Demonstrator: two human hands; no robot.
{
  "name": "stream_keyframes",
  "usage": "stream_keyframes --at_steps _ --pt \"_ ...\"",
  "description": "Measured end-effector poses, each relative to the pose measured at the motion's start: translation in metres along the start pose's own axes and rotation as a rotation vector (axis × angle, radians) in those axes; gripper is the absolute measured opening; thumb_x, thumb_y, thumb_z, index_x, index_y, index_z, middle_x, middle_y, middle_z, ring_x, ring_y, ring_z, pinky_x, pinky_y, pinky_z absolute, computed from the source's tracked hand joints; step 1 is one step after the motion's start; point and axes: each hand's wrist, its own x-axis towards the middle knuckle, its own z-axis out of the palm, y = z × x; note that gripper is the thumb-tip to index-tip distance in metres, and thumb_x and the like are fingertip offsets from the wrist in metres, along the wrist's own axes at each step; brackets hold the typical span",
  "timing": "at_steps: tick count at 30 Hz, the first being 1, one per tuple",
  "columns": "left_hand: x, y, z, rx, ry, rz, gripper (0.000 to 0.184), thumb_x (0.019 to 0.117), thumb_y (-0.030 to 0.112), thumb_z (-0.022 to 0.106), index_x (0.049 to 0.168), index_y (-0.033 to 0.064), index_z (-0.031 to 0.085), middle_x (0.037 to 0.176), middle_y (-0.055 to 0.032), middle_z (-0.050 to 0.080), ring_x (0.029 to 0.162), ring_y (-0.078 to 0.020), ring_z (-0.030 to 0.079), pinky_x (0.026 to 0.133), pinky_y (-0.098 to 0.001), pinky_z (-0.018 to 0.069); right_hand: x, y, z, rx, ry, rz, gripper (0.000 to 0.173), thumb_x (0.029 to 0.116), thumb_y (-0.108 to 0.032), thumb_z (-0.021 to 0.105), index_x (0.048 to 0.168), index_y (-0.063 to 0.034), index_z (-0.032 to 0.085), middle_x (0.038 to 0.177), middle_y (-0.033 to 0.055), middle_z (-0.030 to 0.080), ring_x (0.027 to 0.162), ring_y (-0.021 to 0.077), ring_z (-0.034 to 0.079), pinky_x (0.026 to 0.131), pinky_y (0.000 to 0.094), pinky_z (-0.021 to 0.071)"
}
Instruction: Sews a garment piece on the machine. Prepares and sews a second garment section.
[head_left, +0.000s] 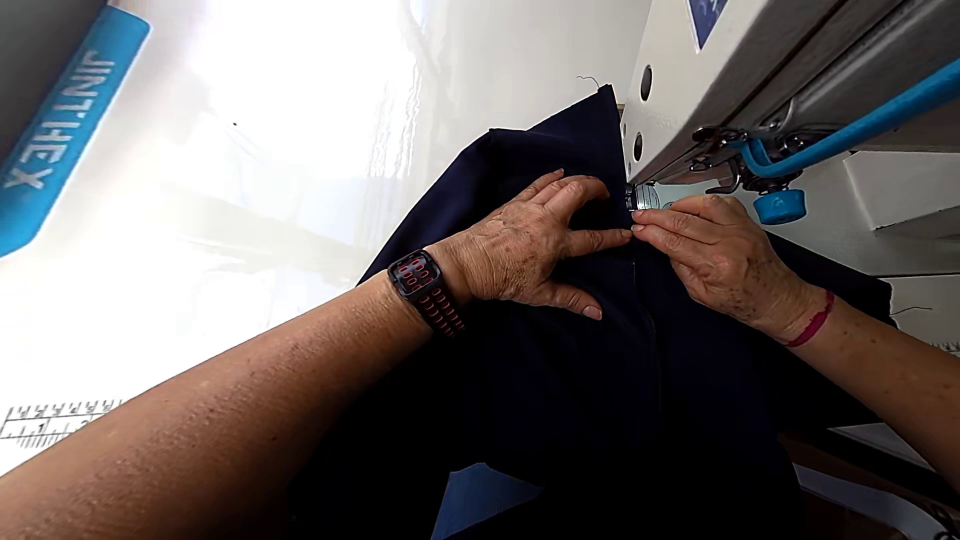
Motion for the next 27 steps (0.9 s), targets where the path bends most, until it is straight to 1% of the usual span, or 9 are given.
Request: stream_keyframes --at_steps 2,4,12,18,21,24,27 --pt "0.001 -0.003 -0.001 0.005 -0.003 0.007 0.079 0.0881 0.08 0.044 0.14 0.0238 0.066 0.143 -0.0277 0.053 0.138 -0.0432 0.048 0.116 -0.0632 0.0305 0.001 0.002 0.001 -0.004 0.002 0.005 0.035 0.0988 -0.003 0.047 0.115 -0.0077 0.077 0.123 0.0086 0.074 0.11 0.0303 0.067 0.087 0.0436 0.0464" --pt "0.001 -0.003 -0.002 0.003 -0.002 0.007 0.079 0.088 0.08 0.044 0.139 0.0241 0.066 0.142 -0.0287 0.054 0.137 -0.0442 0.048 0.116 -0.0627 0.0311 0.001 0.002 0.001 0.001 -0.001 0.008 0.035 0.099 -0.003 0.047 0.116 -0.0077 0.077 0.124 0.0087 0.074 0.111 0.0304 0.067 0.088 0.0438 0.0467" --pt "0.003 -0.009 0.0 0.004 0.021 0.005 0.079 0.0875 0.08 0.045 0.139 0.0243 0.066 0.141 -0.028 0.054 0.136 -0.0434 0.049 0.116 -0.0606 0.0322 0.003 0.007 0.003 -0.002 -0.003 0.016 0.036 0.0978 -0.002 0.046 0.117 -0.0072 0.077 0.124 0.0092 0.074 0.111 0.0311 0.066 0.087 0.0449 0.0452" --pt "0.005 -0.016 -0.001 -0.033 0.049 0.016 0.077 0.0875 0.078 0.049 0.136 0.0215 0.069 0.139 -0.0269 0.056 0.134 -0.0422 0.051 0.116 -0.0599 0.0334 0.006 0.013 0.005 0.039 0.026 0.008 0.035 0.0979 -0.001 0.048 0.114 -0.0059 0.078 0.122 0.0103 0.075 0.113 0.0295 0.068 0.099 0.0436 0.0467" --pt "0.005 -0.016 -0.001 -0.065 0.064 0.014 0.076 0.0877 0.076 0.051 0.133 0.0181 0.07 0.139 -0.0271 0.057 0.134 -0.0426 0.051 0.116 -0.0588 0.0331 0.006 0.014 0.005 0.045 0.026 0.005 0.035 0.0975 -0.001 0.047 0.114 -0.0055 0.078 0.122 0.0105 0.075 0.113 0.0295 0.068 0.099 0.0438 0.0462" --pt "0.006 -0.016 -0.002 -0.043 0.05 0.0 0.078 0.0871 0.077 0.05 0.135 0.0178 0.069 0.14 -0.0269 0.056 0.135 -0.043 0.051 0.116 -0.0598 0.0338 0.007 0.015 0.006 0.048 0.023 0.004 0.035 0.0976 0.0 0.047 0.114 -0.0053 0.078 0.122 0.01 0.075 0.115 0.0291 0.068 0.1 0.0442 0.0466" --pt "0.006 -0.016 -0.001 -0.03 0.057 -0.003 0.08 0.0867 0.077 0.05 0.135 0.0169 0.069 0.141 -0.0268 0.056 0.135 -0.0429 0.051 0.115 -0.0598 0.0344 0.007 0.017 0.007 0.039 0.023 0.006 0.036 0.0974 -0.001 0.047 0.115 -0.0056 0.078 0.123 0.0103 0.074 0.116 0.0288 0.068 0.099 0.0443 0.0476"
